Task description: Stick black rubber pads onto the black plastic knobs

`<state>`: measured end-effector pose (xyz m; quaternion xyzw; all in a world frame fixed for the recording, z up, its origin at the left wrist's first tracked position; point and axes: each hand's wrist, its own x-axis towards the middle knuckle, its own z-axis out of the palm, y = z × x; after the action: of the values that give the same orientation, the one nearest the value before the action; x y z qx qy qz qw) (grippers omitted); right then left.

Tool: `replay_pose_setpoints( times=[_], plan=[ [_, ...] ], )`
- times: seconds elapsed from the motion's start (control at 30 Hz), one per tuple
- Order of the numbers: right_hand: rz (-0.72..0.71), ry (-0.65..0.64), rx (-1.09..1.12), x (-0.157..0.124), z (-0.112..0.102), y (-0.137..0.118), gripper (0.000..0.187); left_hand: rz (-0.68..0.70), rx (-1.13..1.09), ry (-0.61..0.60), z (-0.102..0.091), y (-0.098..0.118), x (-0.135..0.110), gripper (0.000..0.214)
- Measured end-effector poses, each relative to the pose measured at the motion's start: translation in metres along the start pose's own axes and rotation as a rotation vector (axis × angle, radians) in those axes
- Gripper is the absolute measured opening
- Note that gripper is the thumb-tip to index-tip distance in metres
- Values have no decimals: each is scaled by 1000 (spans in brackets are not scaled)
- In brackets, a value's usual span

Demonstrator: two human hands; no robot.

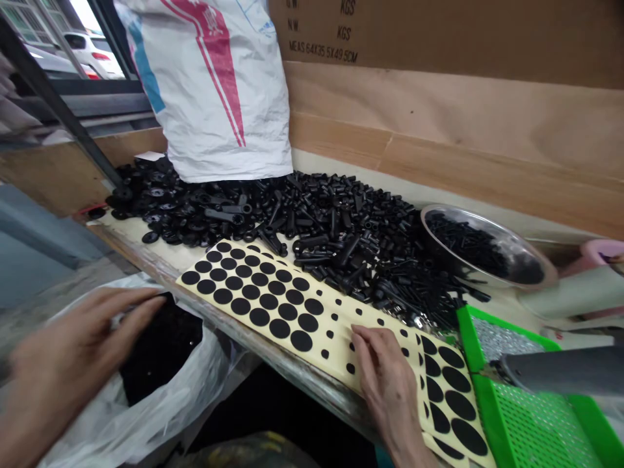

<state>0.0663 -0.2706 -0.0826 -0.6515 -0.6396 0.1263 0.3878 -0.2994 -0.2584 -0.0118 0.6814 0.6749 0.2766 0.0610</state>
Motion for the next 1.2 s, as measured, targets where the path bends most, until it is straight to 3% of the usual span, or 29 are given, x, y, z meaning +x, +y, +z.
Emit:
replay_pose_setpoints(
  times=[0.03,0.13,0.2,0.3,0.53,0.73,1.0,1.2],
  plan=[
    [-43,-8,-19,5,6,-5,23,114,14,18,13,13,3,30],
    [-127,-1,-77,19,29,-23,24,481,-34,-129,70,66,15,23],
    [-131,20,-112,25,44,-29,24,594,-4,-230,102,94,25,25],
    [-96,42,-132,30,58,-29,24,665,34,-322,126,109,32,25],
    [-3,-33,10,32,57,-25,17,676,78,-336,136,98,30,24],
    [84,54,63,32,61,-24,22,708,110,-323,140,98,34,26],
    [57,-95,205,31,51,-31,16,749,76,-340,134,98,38,14],
    [56,-142,377,37,39,-28,17,590,-161,-351,125,100,51,18]
  ],
)
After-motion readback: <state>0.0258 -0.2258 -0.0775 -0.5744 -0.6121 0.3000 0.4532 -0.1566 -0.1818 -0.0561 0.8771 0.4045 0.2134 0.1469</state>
